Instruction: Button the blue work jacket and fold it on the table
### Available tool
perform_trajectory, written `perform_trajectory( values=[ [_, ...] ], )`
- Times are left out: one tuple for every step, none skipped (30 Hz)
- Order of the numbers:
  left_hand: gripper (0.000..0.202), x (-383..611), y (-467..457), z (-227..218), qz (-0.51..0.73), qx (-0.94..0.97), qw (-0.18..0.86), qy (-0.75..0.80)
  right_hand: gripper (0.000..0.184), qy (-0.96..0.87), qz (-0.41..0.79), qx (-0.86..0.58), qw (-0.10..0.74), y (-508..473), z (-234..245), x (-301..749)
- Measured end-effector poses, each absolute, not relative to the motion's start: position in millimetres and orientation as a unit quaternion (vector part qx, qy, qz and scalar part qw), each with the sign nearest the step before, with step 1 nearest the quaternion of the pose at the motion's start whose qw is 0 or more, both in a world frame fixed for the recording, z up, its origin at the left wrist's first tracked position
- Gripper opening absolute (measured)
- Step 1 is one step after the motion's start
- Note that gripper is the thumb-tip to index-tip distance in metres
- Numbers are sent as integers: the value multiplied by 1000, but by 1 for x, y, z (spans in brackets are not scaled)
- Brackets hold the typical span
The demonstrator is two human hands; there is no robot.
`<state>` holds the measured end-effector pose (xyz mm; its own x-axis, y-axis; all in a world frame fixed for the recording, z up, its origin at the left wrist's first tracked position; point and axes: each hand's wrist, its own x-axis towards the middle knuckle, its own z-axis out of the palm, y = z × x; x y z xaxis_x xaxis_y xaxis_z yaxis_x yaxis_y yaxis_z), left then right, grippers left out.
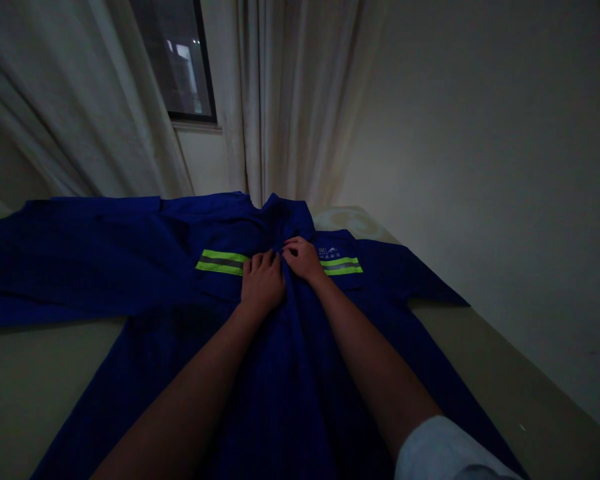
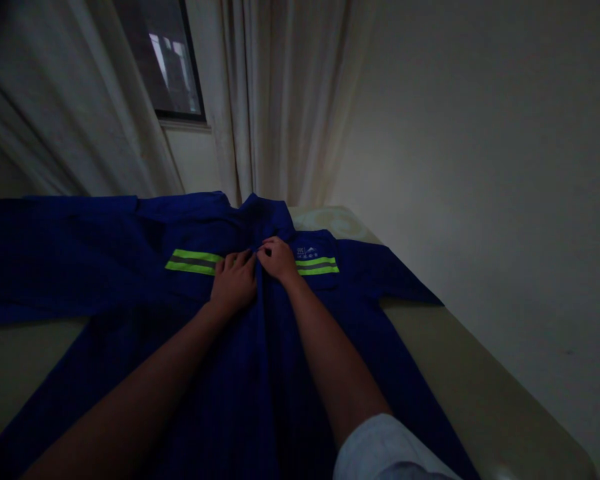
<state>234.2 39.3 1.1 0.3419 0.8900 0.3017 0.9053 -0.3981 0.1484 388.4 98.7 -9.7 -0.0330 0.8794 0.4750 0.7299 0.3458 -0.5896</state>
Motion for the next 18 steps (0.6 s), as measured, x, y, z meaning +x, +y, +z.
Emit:
perform_trajectory(
  values=[
    [51, 234, 39, 1, -170, -818, 21, -550, 17, -713, 81, -569, 402, 98, -9, 388],
    [52, 234, 39, 0, -170, -817, 20, -551, 17, -712, 71, -573, 400, 97, -9, 387],
    [52, 234, 39, 0, -170, -817, 19, -551, 16, -711, 64, -576, 399, 96, -8, 387],
    [53, 234, 39, -1, -170, -817, 18, -551, 16, -710, 60, -577, 398, 95, -7, 387],
    [54, 234, 39, -1, -170, -816, 17, -552, 16, -710, 57, -578, 398, 94, -6, 387],
    [55, 234, 39, -1, -171, -816, 16, -552, 16, -710, 54, -579, 397, 93, -5, 387],
    [56, 233, 39, -1, -171, -816, 15, -553, 15, -710, 50, -580, 396, 92, -5, 387],
    [56, 233, 40, -1, -170, -816, 14, -553, 14, -711, 46, -580, 396, 92, -4, 387],
    [56, 233, 40, -1, -168, -817, 12, -552, 13, -713, 43, -578, 394, 91, -3, 387],
    [56, 233, 41, -1, -164, -818, 11, -551, 11, -718, 42, -573, 393, 90, -3, 387],
    [56, 233, 41, -1, -161, -820, 11, -549, 10, -725, 46, -565, 392, 90, -3, 387],
    [56, 233, 41, -1, -159, -821, 11, -548, 9, -732, 53, -555, 392, 89, -3, 386],
    [55, 232, 41, -1, -159, -822, 12, -547, 8, -738, 62, -546, 392, 89, -3, 386],
    [55, 232, 41, -1, -160, -822, 12, -546, 8, -741, 70, -541, 392, 88, -3, 385],
    [54, 232, 41, -1, -162, -822, 11, -546, 8, -740, 74, -541, 393, 88, -3, 385],
    [53, 232, 41, -1, -166, -821, 10, -547, 7, -737, 74, -545, 393, 88, -3, 385],
    [52, 232, 41, -1, -169, -820, 7, -548, 7, -734, 72, -550, 391, 88, -3, 384],
    [52, 232, 41, 0, -171, -818, 4, -549, 6, -732, 68, -555, 388, 88, -3, 385]
  ],
)
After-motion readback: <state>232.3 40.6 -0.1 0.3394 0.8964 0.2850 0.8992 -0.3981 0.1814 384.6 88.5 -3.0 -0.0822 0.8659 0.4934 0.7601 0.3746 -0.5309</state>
